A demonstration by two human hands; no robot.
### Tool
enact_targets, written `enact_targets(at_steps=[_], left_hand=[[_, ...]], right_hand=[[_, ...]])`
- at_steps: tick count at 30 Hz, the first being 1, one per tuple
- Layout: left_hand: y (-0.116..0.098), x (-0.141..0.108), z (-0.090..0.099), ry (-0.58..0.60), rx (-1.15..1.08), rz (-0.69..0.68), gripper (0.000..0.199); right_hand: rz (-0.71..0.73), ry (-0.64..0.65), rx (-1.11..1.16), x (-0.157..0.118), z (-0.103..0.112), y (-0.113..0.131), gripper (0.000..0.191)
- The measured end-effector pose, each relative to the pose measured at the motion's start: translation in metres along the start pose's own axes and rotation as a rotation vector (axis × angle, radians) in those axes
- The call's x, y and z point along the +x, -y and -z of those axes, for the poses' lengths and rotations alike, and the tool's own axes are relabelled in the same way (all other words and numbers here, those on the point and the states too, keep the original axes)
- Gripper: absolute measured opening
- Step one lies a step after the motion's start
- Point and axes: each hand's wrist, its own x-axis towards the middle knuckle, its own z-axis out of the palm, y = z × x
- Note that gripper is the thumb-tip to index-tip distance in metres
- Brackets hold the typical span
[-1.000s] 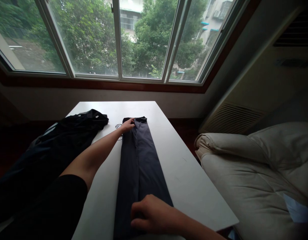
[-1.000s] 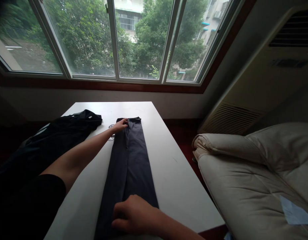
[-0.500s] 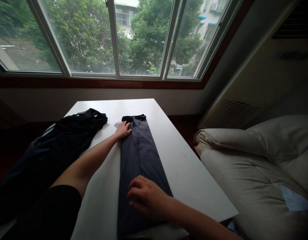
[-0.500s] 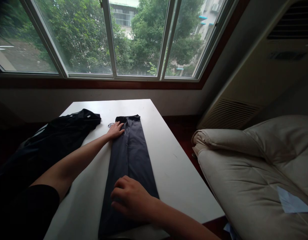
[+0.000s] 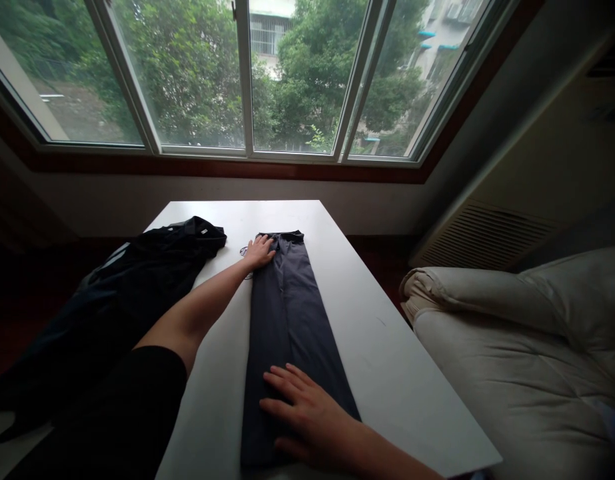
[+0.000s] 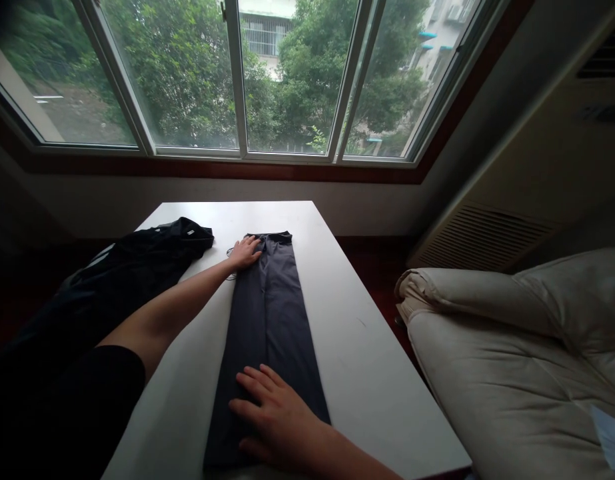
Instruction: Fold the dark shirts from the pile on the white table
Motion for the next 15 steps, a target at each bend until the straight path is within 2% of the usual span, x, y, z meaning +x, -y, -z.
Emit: enact_targets(at_steps=[3,5,7,9,11,15], left_hand=[[-0.007,-0.022,-0.004,-0.039,-0.006,-0.065,0.058],[-0.005,-0.039,-0.008,-0.031,-0.005,-0.133,0.055],[0.003,-0.055,-0.012,-0.001,0.003,-0.194,0.056],[0.013,-0.068,-0.015,0.027,0.015,-0.225,0.060],[0.020,-0.077,-0.016,0.031,0.030,-0.233,0.064],[0.011,-0.090,-0.013,-0.024,0.056,-0.202,0.062]], right_hand=[[0.065,-0.043,-0.006,-0.014,-0.011,0.000,0.049],[0.127,-0.163,-0.001,-0.026,-0.020,-0.001,0.031],[0.150,-0.307,0.001,-0.041,-0.025,-0.004,0.021],[0.097,-0.433,-0.030,-0.057,-0.022,-0.010,0.020],[0.006,-0.505,-0.098,-0.074,-0.015,-0.020,0.025],[-0.113,-0.500,-0.218,-0.104,-0.004,-0.045,0.036]])
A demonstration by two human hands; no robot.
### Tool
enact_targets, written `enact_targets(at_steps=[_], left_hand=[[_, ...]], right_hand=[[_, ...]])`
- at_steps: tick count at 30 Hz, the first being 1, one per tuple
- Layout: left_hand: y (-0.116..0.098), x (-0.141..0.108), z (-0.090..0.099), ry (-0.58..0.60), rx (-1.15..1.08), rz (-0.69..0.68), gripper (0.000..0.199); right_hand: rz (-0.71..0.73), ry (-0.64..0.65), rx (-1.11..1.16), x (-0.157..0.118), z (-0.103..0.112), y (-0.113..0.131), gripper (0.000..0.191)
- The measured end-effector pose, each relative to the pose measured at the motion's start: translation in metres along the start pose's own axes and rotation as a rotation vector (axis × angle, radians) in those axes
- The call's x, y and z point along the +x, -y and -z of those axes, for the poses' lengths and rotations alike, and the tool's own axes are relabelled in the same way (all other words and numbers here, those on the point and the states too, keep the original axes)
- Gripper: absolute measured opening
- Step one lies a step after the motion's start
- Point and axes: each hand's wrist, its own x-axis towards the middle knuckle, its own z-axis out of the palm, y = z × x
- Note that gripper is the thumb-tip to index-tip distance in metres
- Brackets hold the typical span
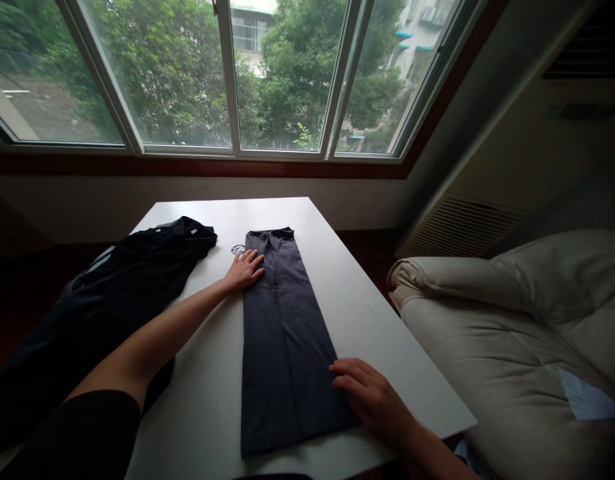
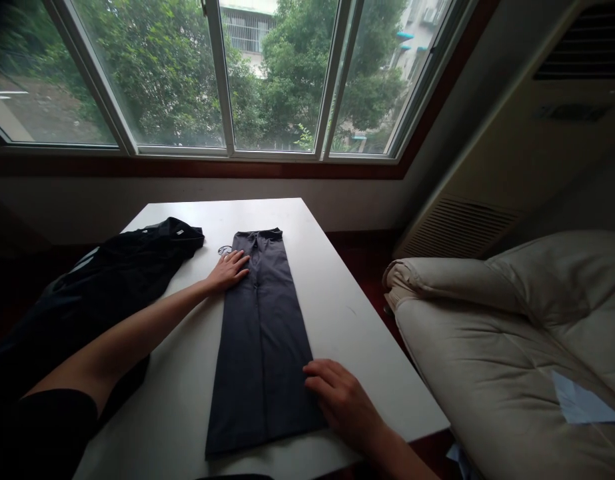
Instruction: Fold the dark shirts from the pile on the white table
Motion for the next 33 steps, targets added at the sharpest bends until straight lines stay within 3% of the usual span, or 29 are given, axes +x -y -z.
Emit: enact_targets(at_steps=[3,7,10,12,16,20,25,29,33], left_hand=[[-0.021,-0.012,0.001,-0.021,-0.016,-0.051,0.064],[-0.046,-0.029,0.002,0.054,-0.045,-0.169,0.069],[-0.059,-0.041,0.007,0.059,-0.055,-0.142,0.067],[-0.068,-0.054,0.012,0.030,-0.072,-0.135,0.064],[-0.096,-0.103,0.024,0.062,-0.118,-0.284,0.062],[-0.126,-0.171,0.039,0.182,-0.210,-0.433,0.070],[-0.155,-0.240,0.058,0.279,-0.271,-0.461,0.083],[-0.172,-0.272,0.080,0.393,-0.357,-0.494,0.085],[-0.164,-0.284,0.100,0.456,-0.525,-0.588,0.071]], right_hand=[[-0.024,0.057,-0.064,-0.009,0.009,-0.014,0.040],[-0.062,0.191,-0.095,-0.010,0.019,-0.016,0.047],[-0.025,0.231,-0.102,-0.008,0.017,-0.012,0.062],[0.004,0.217,-0.100,-0.006,0.013,-0.011,0.060],[0.006,0.161,-0.095,-0.007,0.007,-0.011,0.056],[0.051,0.197,-0.111,-0.008,0.007,-0.010,0.069],[0.099,0.205,-0.130,-0.006,0.003,-0.004,0.076],[0.093,0.194,-0.121,-0.007,-0.001,-0.001,0.076],[0.096,0.151,-0.094,-0.010,-0.006,-0.005,0.069]])
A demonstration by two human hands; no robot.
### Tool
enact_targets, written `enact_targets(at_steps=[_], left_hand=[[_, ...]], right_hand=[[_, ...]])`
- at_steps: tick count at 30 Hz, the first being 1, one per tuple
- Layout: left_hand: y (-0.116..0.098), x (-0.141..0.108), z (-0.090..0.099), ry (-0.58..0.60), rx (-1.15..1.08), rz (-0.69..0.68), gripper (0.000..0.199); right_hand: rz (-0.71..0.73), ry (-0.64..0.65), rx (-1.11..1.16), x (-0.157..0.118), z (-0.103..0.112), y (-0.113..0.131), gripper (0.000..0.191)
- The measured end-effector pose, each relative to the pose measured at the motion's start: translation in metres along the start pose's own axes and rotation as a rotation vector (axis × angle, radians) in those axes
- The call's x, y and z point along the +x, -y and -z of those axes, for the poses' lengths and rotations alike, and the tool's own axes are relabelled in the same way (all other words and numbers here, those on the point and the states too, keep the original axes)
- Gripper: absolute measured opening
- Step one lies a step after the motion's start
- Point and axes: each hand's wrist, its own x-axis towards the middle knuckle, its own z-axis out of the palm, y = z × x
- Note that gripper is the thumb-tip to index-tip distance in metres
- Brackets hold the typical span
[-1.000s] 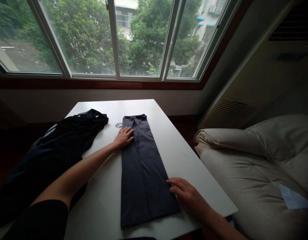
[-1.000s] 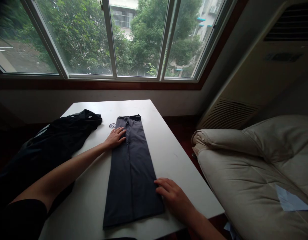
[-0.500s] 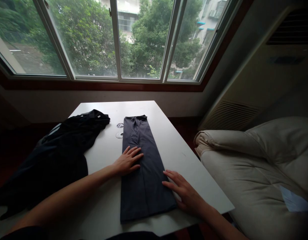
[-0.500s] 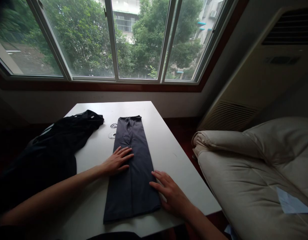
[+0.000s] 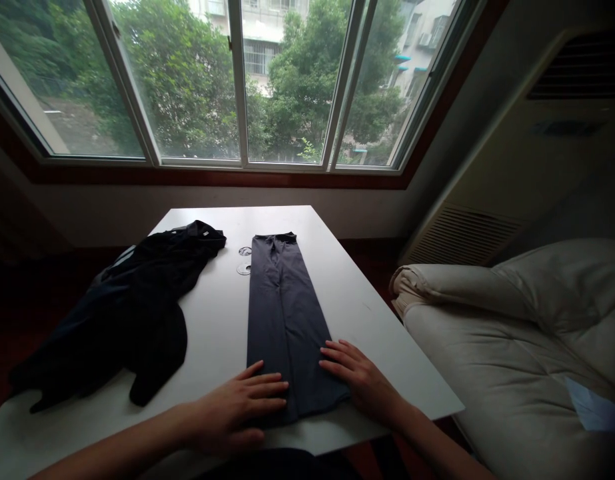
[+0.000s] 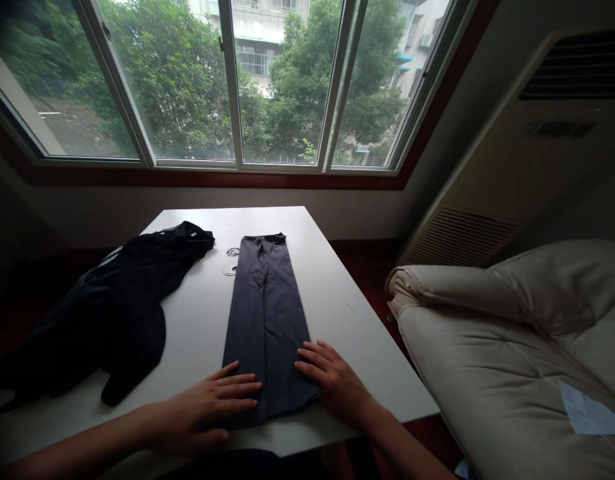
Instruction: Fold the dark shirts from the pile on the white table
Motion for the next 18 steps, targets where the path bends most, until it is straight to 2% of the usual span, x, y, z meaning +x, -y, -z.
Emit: enact_targets(at_steps=[3,5,7,9,12,15,18], left_hand=[[0.011,-0.015,0.008,-0.117,0.015,0.014,0.066],[0.021,-0.023,0.009,-0.162,0.093,0.079,0.075],[0.028,-0.025,0.006,-0.140,0.162,0.129,0.087],[0.032,-0.022,0.001,-0.128,0.209,0.155,0.091],[0.033,-0.009,-0.006,-0.175,0.273,0.192,0.084],[0.033,0.003,-0.008,-0.208,0.333,0.189,0.079],[0.036,0.011,-0.009,-0.228,0.397,0.157,0.088]], right_hand=[[0.019,-0.028,0.033,-0.002,-0.003,-0.003,0.064],[0.017,-0.035,0.063,-0.003,-0.003,-0.003,0.061],[0.014,-0.063,0.113,-0.002,-0.003,-0.001,0.053],[0.009,-0.112,0.185,0.001,-0.001,0.002,0.041],[-0.030,-0.167,0.294,0.007,0.004,0.005,0.028],[-0.095,-0.187,0.381,0.014,0.012,0.006,0.025],[-0.175,-0.184,0.484,0.019,0.021,0.007,0.025]])
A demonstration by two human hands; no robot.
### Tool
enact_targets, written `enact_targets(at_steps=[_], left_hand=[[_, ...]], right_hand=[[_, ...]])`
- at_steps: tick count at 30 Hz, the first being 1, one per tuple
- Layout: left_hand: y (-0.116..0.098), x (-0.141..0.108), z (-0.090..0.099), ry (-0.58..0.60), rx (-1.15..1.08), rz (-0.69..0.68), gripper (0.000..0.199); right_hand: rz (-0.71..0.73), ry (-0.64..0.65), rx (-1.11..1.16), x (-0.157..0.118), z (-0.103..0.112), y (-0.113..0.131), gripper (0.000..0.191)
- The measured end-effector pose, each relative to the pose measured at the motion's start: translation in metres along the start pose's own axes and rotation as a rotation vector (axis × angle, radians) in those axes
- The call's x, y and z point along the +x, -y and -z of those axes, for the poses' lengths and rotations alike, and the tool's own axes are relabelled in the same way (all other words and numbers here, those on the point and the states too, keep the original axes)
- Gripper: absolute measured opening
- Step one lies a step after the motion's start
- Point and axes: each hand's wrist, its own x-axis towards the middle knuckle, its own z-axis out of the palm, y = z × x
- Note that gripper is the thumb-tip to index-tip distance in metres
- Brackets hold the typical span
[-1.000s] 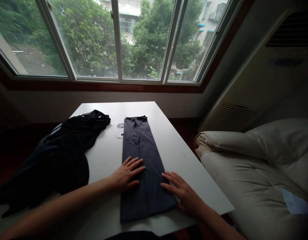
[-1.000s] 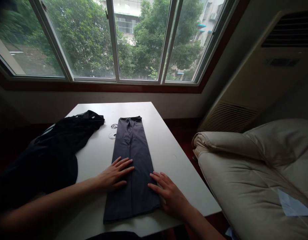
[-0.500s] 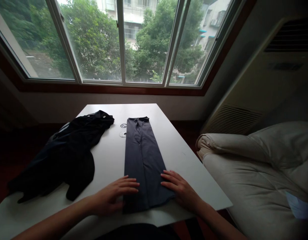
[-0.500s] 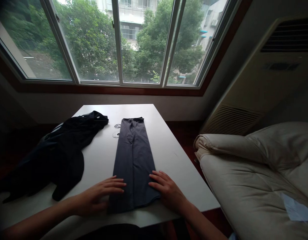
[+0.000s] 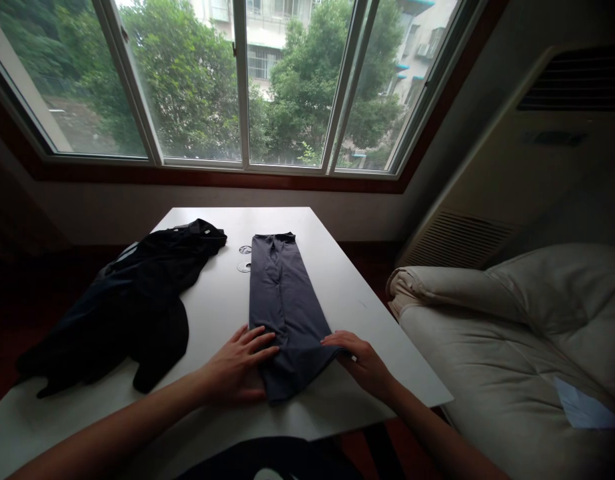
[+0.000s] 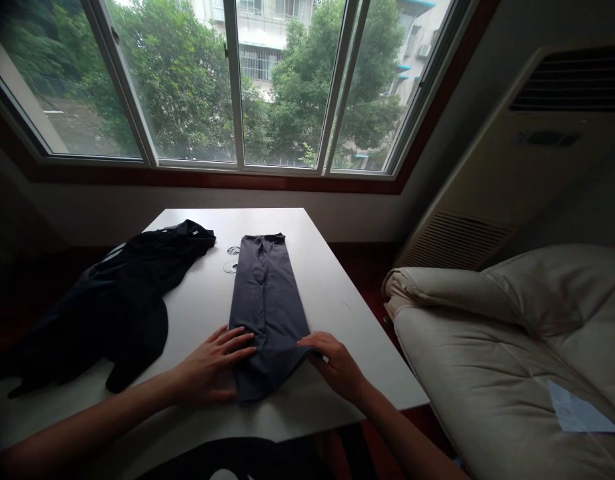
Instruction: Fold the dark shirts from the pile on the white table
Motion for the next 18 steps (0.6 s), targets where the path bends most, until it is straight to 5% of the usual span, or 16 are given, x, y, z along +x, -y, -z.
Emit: enact_targets(at_steps=[6,10,13,18], left_hand=[[0.005,0.014,-0.020,-0.148,0.108,0.012,0.057],[-0.001,0.022,-0.023,-0.153,0.060,-0.032,0.062],[-0.007,0.022,-0.012,-0.137,0.019,-0.047,0.065],[-0.009,0.014,0.024,-0.117,-0.058,-0.019,0.043]], right_hand=[[-0.032,0.028,0.085,0.009,0.006,0.008,0.027],[-0.036,0.011,0.103,0.010,0.005,0.010,0.024],[-0.040,0.011,0.105,0.009,0.004,0.007,0.023],[0.013,0.085,0.035,0.003,0.005,-0.001,0.023]])
